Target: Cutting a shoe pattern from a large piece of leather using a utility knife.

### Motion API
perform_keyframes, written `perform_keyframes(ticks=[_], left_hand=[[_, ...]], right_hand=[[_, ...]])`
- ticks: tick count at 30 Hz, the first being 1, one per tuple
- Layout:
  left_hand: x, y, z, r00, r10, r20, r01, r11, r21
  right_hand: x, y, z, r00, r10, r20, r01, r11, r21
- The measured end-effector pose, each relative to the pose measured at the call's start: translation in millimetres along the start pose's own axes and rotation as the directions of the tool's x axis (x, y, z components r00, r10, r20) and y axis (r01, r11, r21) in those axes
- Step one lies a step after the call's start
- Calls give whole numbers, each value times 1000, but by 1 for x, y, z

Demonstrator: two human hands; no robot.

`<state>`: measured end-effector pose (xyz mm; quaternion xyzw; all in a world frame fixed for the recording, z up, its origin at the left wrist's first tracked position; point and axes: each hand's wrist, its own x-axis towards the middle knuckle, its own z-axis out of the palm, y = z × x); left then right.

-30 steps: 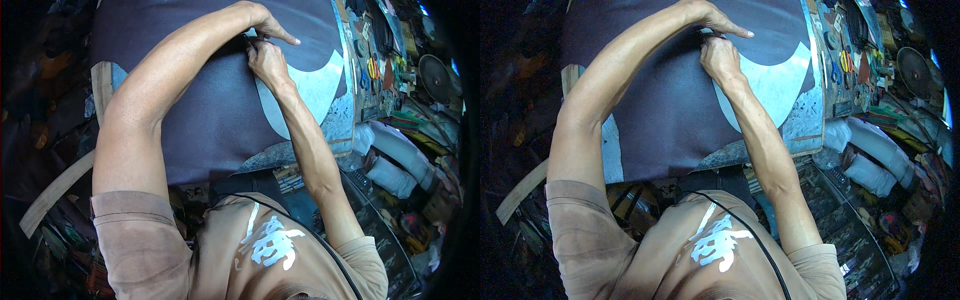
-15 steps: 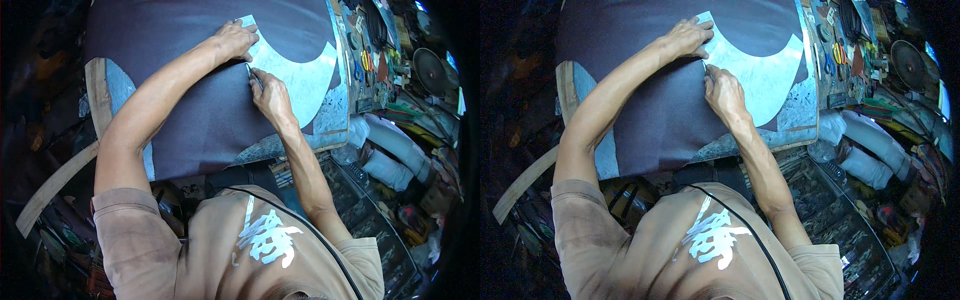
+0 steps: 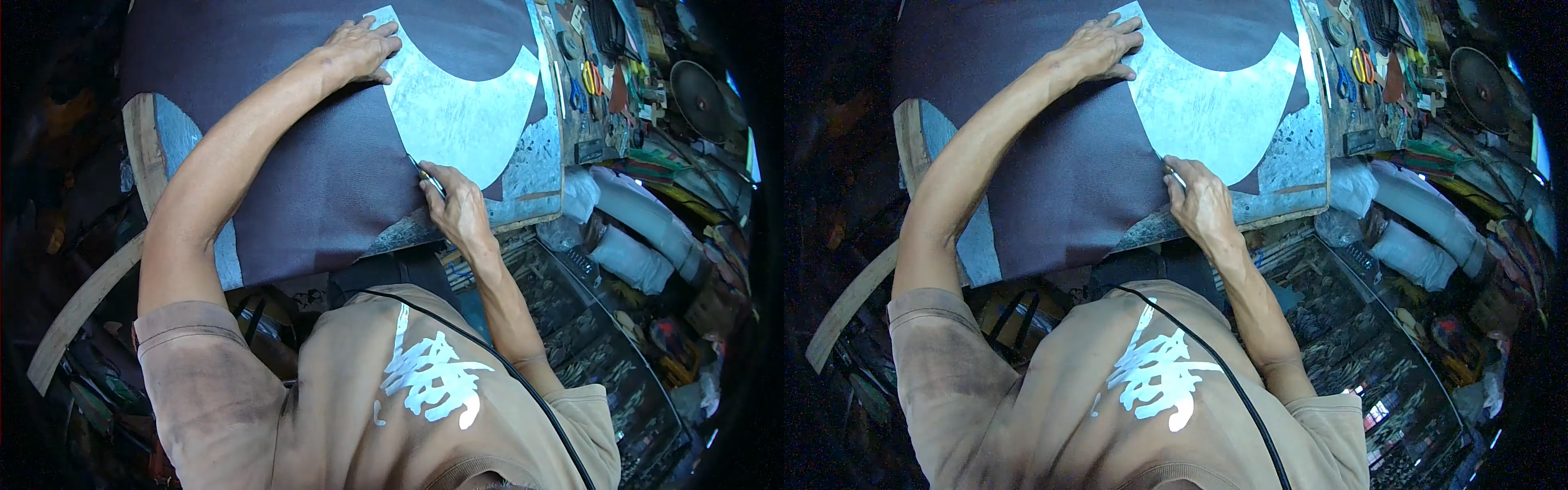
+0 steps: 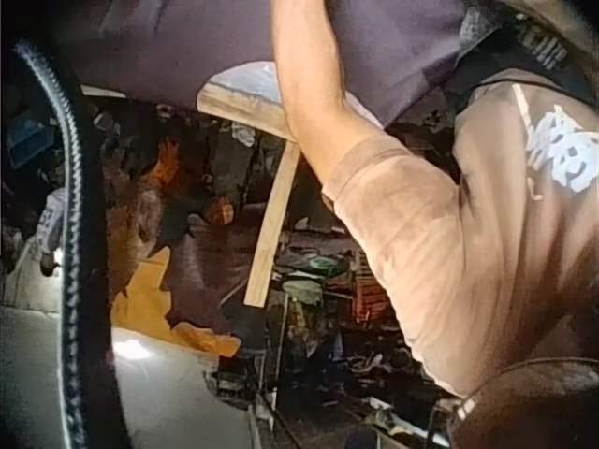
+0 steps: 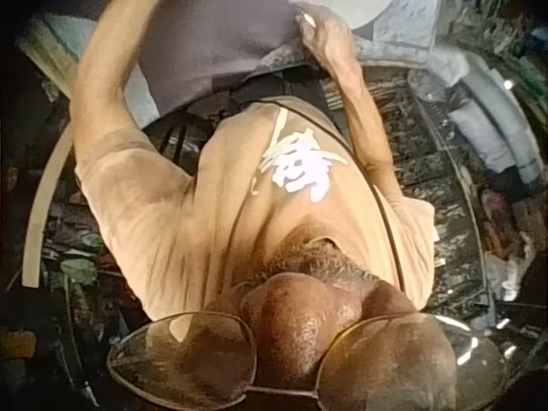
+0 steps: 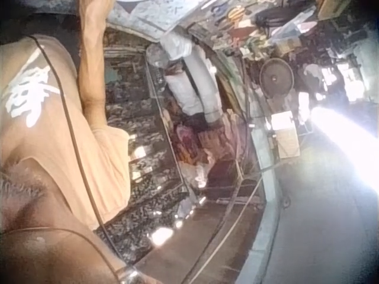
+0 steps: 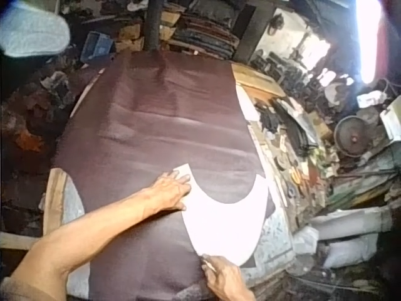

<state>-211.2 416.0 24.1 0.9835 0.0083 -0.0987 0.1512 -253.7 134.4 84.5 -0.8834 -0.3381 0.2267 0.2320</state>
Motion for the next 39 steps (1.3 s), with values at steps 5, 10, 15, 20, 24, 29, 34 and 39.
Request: perform_keyframes(ticks=[5,10,15,20,24,29,34,39], left_hand=[[8,23,-19,997,35,70,-44,992,121],[-5,130,1,970,-21,243,-34,975,218],[-11,155,34,976,-214,39,191,931,310],[-9,159,23,950,-249,188,211,956,203],[-11,160,21,935,-269,231,242,960,138],[-13,164,18,927,-280,249,260,959,109],[-15,165,18,921,-297,252,279,954,108],[-17,167,17,914,-317,255,299,948,107]], right_hand=[[-4,2,-1,999,33,9,-33,999,1],[-6,13,6,997,-46,-62,46,999,1],[-8,7,0,1000,-18,-1,18,1000,23],[-19,15,-6,999,31,34,-30,999,-26],[-28,30,-14,998,-17,61,20,999,-38],[-36,51,-29,989,-90,117,97,994,-58],[-34,66,-50,971,-107,212,124,990,-69],[-26,86,-64,941,-185,285,209,976,-57]])
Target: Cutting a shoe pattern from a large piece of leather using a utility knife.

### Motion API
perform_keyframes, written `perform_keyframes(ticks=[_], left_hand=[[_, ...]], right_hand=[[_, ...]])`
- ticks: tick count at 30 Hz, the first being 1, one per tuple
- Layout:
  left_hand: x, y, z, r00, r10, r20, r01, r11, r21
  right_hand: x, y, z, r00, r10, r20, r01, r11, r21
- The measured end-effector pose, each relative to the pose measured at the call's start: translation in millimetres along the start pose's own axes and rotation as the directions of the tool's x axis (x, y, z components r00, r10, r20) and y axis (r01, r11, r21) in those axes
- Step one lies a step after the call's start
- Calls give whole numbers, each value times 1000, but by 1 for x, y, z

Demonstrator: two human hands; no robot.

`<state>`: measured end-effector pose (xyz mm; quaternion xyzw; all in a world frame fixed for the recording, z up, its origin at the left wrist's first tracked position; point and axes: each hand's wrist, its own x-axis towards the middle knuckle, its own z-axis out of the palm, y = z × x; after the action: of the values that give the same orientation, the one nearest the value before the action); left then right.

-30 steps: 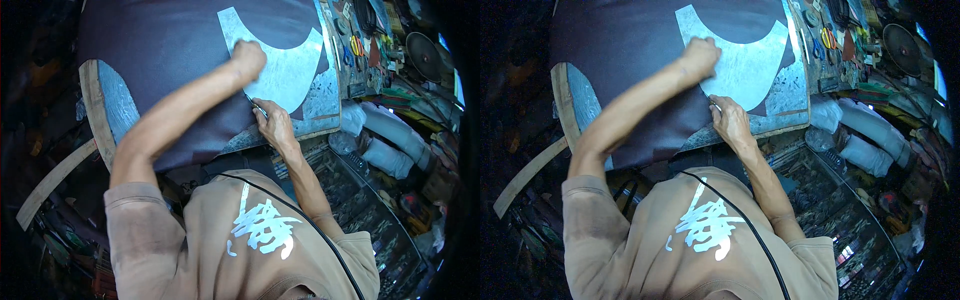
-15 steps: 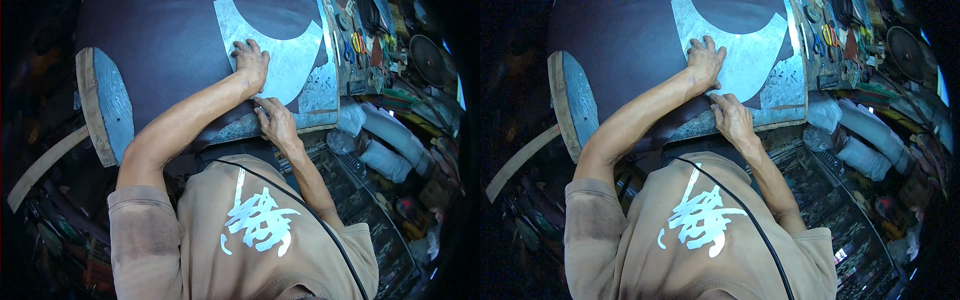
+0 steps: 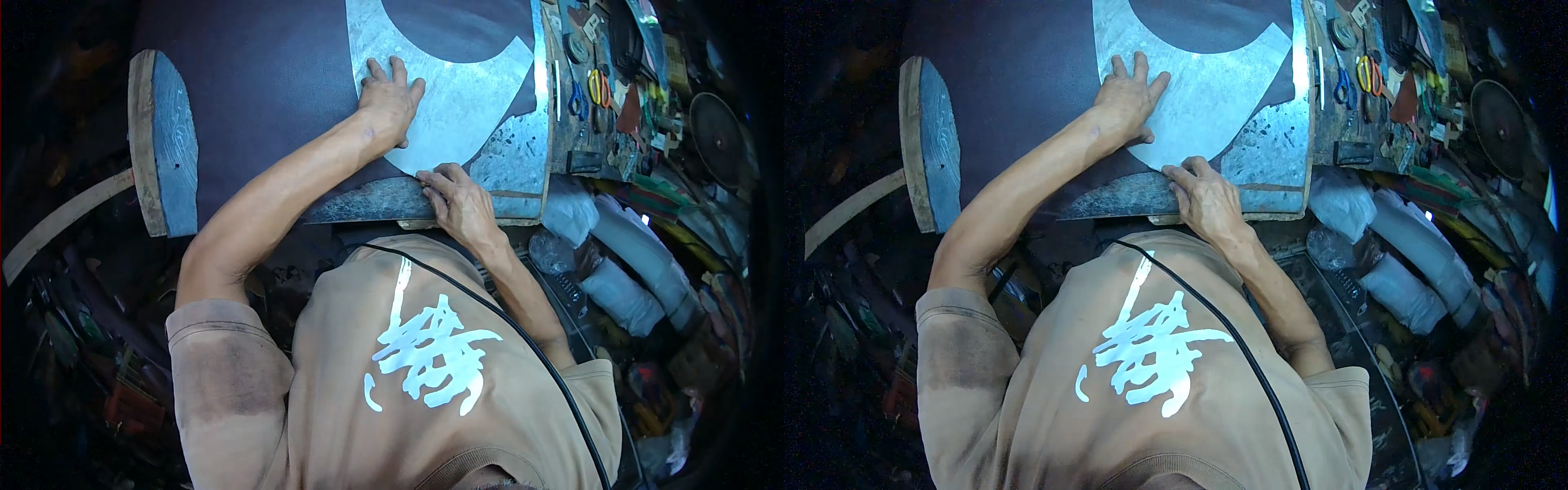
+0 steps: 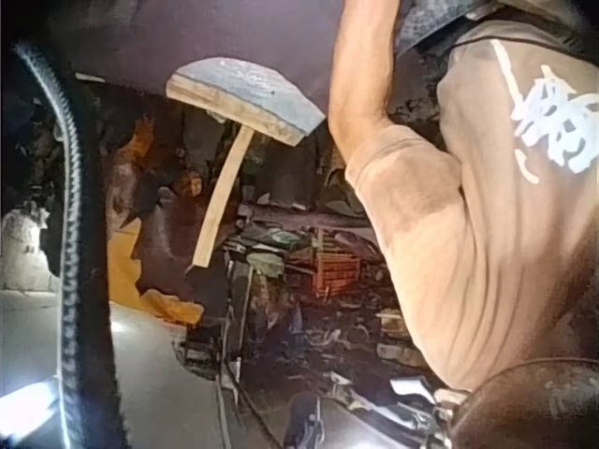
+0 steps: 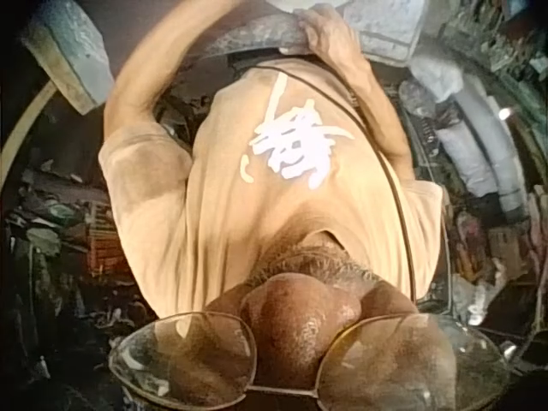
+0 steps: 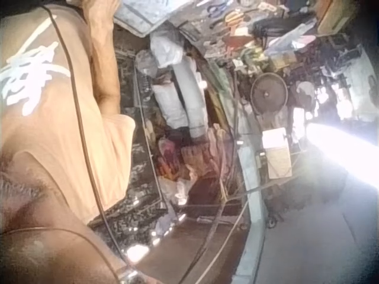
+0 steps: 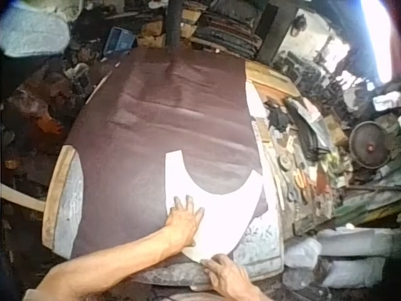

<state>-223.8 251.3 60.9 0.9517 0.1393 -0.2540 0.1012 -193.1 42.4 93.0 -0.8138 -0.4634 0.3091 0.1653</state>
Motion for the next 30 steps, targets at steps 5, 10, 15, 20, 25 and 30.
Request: perform_keyframes(ticks=[5,10,15,20,25,30], left_hand=[[-1,1,-1,1000,-2,6,2,1000,19],[-2,2,5,999,-21,-33,22,1000,20],[-1,8,8,997,-43,-68,47,998,50],[-5,48,0,978,-207,12,205,976,75],[-9,48,4,972,-231,34,231,973,6],[-7,50,1,969,-237,73,240,970,-34]], right_hand=[[3,13,-16,994,-70,83,73,997,-32],[6,28,-28,983,-135,123,141,989,-38],[10,41,-33,971,-192,141,201,978,-51],[12,47,-35,958,-226,178,239,969,-56],[19,57,-41,925,-322,204,337,940,-45],[28,75,-56,887,-397,235,422,905,-61]])
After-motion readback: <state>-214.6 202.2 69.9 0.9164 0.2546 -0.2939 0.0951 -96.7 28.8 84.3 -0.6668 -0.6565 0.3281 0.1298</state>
